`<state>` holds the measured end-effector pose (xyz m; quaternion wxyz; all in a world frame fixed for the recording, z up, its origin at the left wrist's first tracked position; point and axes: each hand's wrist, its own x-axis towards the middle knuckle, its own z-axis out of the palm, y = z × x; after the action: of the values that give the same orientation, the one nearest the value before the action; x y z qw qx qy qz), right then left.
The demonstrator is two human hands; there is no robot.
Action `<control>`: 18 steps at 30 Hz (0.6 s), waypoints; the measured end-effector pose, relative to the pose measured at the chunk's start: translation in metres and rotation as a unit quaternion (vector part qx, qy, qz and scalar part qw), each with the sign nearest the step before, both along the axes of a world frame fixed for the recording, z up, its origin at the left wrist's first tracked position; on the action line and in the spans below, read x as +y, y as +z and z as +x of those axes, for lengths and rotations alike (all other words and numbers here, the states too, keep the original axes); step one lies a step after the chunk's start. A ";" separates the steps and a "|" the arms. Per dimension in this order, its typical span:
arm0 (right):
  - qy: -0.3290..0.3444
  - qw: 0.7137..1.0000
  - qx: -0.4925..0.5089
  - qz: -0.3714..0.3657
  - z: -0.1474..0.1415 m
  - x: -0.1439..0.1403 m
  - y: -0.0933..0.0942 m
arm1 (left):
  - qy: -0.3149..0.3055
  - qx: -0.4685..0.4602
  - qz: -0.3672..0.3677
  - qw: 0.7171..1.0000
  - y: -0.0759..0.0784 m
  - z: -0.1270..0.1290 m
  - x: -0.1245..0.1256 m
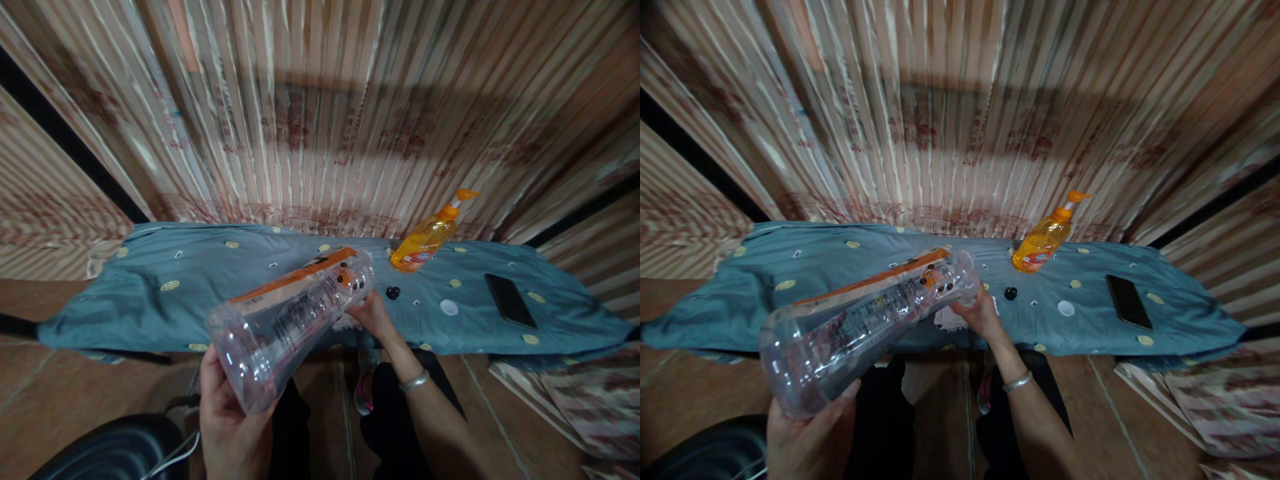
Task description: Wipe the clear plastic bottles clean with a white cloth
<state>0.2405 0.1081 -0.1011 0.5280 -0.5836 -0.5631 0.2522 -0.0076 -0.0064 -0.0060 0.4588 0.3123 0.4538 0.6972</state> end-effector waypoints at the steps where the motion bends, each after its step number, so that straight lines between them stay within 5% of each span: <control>1: 0.000 1.000 0.002 -0.003 0.000 0.000 0.000 | -0.001 0.002 0.000 1.000 0.000 0.000 0.000; 18: 0.008 1.000 -0.007 -0.021 0.004 -0.001 -0.006 | 0.004 -0.008 0.000 1.000 0.007 0.002 0.000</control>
<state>0.2443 0.1070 -0.1070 0.5095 -0.5916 -0.5663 0.2640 -0.0060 -0.0064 0.0013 0.4600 0.3048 0.4509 0.7015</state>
